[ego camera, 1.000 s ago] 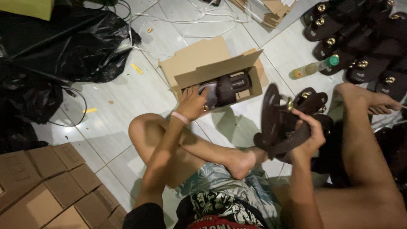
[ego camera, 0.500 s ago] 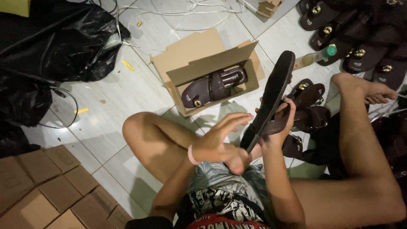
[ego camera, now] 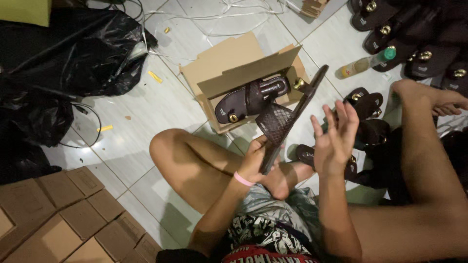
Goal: The person sits on the floor and wipes brown sandals with a black cloth. They place each sandal into a cardboard box, close the box, and move it aside. The person repeats this process for multiple sandals.
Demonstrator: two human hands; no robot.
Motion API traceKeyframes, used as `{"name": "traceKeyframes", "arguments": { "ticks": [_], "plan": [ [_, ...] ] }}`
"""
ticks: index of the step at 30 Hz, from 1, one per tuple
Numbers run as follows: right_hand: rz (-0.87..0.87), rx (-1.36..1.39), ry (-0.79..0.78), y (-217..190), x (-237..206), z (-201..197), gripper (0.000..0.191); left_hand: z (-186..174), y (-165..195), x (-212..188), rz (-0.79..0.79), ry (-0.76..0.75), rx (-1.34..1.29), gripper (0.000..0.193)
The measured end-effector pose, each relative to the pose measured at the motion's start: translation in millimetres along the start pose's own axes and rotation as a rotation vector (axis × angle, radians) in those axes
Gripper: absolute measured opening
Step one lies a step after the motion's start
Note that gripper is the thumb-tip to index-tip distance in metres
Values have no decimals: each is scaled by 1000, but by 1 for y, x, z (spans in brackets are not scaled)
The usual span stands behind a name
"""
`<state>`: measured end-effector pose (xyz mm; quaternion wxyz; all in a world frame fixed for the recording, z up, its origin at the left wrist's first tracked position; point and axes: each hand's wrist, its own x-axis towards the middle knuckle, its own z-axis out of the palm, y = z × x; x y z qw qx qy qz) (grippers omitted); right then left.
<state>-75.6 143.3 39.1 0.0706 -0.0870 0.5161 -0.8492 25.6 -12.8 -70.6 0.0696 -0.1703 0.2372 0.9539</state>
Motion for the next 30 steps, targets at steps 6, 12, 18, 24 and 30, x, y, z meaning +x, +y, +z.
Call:
{"name": "traceKeyframes", "arguments": {
  "ticks": [6, 12, 18, 24, 30],
  "plan": [
    [67, 43, -10, -5, 17, 2, 69, 8, 3, -3, -43, -45, 59, 35],
    [258, 134, 68, -32, 21, -18, 67, 36, 47, -28, 685, 119, 1287, 38],
    [192, 395, 64, -13, 22, -47, 19, 53, 84, -29, 563, -526, 1034, 45],
    [138, 380, -249, 12, 66, -39, 38, 44, 138, -28, 526, -456, 1361, 61],
    [230, -226, -242, 51, 124, -28, 60, 17, 158, 5, 822, 66, 1959, 51]
  ]
}}
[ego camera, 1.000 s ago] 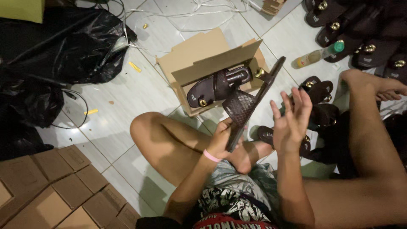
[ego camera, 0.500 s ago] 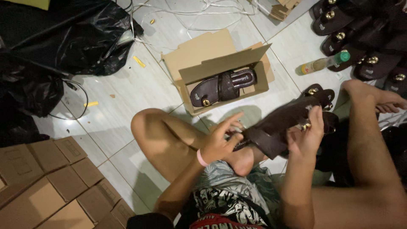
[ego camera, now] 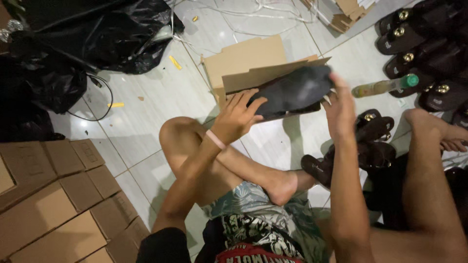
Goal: The person sits on the floor and wipes brown sandals with a black cloth. They place each sandal into a cardboard box, close the box, and move it aside. The person repeats this process for multiple sandals.
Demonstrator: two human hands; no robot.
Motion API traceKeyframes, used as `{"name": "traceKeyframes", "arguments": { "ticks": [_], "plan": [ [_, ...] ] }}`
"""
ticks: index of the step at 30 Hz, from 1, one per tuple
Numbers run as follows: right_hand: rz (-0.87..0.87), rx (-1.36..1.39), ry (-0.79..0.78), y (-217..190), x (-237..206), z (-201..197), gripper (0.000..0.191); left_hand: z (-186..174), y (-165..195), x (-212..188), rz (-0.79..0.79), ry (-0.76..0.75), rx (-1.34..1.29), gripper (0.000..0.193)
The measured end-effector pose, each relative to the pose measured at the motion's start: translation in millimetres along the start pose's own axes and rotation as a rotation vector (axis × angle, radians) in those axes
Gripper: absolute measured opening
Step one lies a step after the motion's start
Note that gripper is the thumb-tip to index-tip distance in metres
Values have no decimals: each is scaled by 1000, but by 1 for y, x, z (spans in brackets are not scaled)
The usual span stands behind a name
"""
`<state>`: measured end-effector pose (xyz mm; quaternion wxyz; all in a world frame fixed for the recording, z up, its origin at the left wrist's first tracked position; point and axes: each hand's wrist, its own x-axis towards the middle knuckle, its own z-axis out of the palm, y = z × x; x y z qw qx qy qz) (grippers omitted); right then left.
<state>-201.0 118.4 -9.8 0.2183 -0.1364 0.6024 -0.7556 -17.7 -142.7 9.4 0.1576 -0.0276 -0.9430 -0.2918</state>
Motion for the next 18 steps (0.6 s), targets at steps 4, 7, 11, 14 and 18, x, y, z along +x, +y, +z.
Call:
{"name": "traceKeyframes", "arguments": {
  "ticks": [4, 7, 11, 14, 18],
  "plan": [
    [-281, -1066, -97, 20, 6, 5, 45, 34, -28, 2, 9, -27, 139, 52],
    [-347, -1232, -77, 24, 2, 8, 48, 59, -38, 1, -101, -71, 236, 52],
    [-171, -1215, -38, 24, 7, 13, 50, 77, -40, 1, -371, -263, 162, 47],
    [-24, -1190, -40, 28, 14, 15, 51, 74, -38, 6, -349, -233, 219, 49],
    [-81, -1185, -105, 36, 15, 1, 48, 57, -32, 2, -203, -77, 249, 53]
  ]
}}
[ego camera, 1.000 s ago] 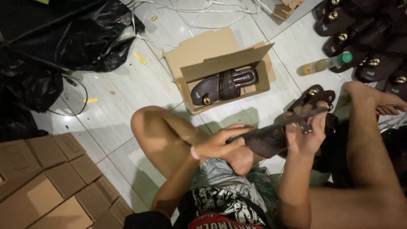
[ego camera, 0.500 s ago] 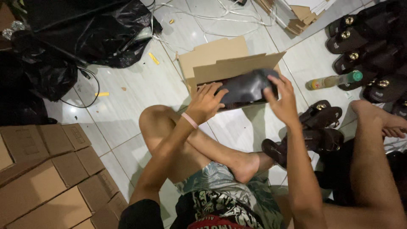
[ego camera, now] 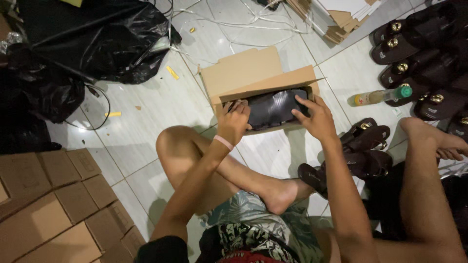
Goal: The person sits on the floor and wipes brown sandals with a black cloth. They place each sandal into a cardboard box, close the box, and move it aside. The person repeats this process for multiple sandals.
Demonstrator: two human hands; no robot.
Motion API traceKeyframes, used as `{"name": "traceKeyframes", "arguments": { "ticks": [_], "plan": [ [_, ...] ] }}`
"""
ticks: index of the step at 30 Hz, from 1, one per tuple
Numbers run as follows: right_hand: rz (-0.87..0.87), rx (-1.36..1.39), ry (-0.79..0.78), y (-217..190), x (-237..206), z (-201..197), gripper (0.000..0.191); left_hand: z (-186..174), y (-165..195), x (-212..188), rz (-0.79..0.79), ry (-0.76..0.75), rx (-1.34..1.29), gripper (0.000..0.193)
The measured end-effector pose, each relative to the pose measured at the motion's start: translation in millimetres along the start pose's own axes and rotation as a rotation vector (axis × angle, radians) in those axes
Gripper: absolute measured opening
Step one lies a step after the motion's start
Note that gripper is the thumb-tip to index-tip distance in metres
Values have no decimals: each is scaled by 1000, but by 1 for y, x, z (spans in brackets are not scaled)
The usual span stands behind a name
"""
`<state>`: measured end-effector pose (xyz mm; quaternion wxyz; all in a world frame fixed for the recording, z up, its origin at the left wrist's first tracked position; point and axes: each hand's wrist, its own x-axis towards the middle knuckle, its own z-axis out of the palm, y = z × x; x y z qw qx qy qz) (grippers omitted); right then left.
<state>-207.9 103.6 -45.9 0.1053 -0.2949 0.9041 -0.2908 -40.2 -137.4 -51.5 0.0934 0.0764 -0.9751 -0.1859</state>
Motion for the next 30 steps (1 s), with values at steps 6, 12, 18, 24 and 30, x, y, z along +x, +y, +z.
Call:
{"name": "traceKeyframes", "arguments": {
  "ticks": [6, 12, 18, 24, 30],
  "plan": [
    [118, 498, -62, 30, -14, -1, 38, -9, -4, -59, -247, 364, -564, 60],
    [165, 506, -214, 33, -14, -26, 67, -10, -65, -45, -148, 130, -1021, 71],
    [26, 319, -364, 19, -1, -62, 88, -20, -68, -8, -220, -99, -335, 74],
    [-182, -131, -288, 11, 4, -76, 86, -23, -50, -19, -116, 81, -109, 69],
    [-289, -299, -235, 9, 6, -68, 84, -29, -56, -11, -238, -176, -172, 66]
  ]
}}
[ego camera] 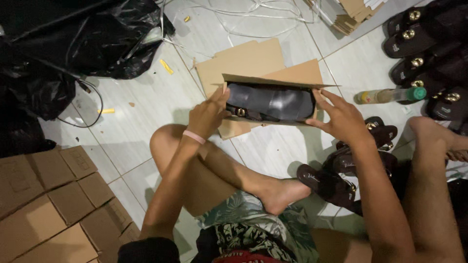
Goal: The person sits on the floor and wipes brown sandals with a black cloth. They place each sandal into a cardboard box, close the box, and move it aside. The person repeats this process for multiple sandals.
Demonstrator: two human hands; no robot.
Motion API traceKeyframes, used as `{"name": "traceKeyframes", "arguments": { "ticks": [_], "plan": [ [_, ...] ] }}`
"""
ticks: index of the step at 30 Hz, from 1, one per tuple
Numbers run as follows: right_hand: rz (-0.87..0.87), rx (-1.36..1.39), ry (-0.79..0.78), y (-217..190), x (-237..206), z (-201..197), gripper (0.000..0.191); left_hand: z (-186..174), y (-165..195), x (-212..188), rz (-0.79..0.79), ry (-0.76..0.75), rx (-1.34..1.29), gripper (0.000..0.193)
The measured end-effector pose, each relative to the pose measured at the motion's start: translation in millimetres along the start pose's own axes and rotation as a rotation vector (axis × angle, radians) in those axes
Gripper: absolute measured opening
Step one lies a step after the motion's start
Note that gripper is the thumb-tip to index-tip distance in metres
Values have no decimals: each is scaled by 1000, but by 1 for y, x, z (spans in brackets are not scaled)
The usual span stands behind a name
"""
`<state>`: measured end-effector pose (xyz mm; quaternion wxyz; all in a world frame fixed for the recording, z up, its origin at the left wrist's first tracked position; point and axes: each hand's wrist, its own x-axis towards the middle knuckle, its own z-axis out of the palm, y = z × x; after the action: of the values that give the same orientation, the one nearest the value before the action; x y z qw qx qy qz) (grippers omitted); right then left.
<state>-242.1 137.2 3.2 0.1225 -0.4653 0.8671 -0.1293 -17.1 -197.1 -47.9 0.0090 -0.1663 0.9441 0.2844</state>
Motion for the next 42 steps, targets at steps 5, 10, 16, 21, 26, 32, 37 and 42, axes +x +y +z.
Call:
{"name": "traceKeyframes", "arguments": {
  "ticks": [5, 10, 16, 21, 26, 32, 37, 42],
  "plan": [
    [-68, -23, 17, 2, 4, 6, 85, -11, 2, 8, 43, -29, 28, 72],
    [58, 126, -137, 7, 3, 26, 94, -11, 2, 14, 127, -13, -38, 97],
    [112, 566, 60, 14, 1, 80, 93, 8, 11, 10, 52, 226, -202, 86],
    [102, 421, 304, 9, -6, 110, 70, 11, 18, 11, -215, 36, -227, 86],
    [-157, -341, 694, -15, 2, 72, 86, 10, 21, 11, -114, 176, -326, 88],
    [-380, -407, 577, -68, 116, 2, 89, 17, 22, 11, -176, 160, -318, 86],
    [-258, -322, 126, -95, 145, -11, 59, 17, 21, 9, -192, 136, -349, 88],
    [-411, -78, -84, -92, 88, 11, 63, 20, 30, -1, -209, 315, -503, 94]
  ]
}}
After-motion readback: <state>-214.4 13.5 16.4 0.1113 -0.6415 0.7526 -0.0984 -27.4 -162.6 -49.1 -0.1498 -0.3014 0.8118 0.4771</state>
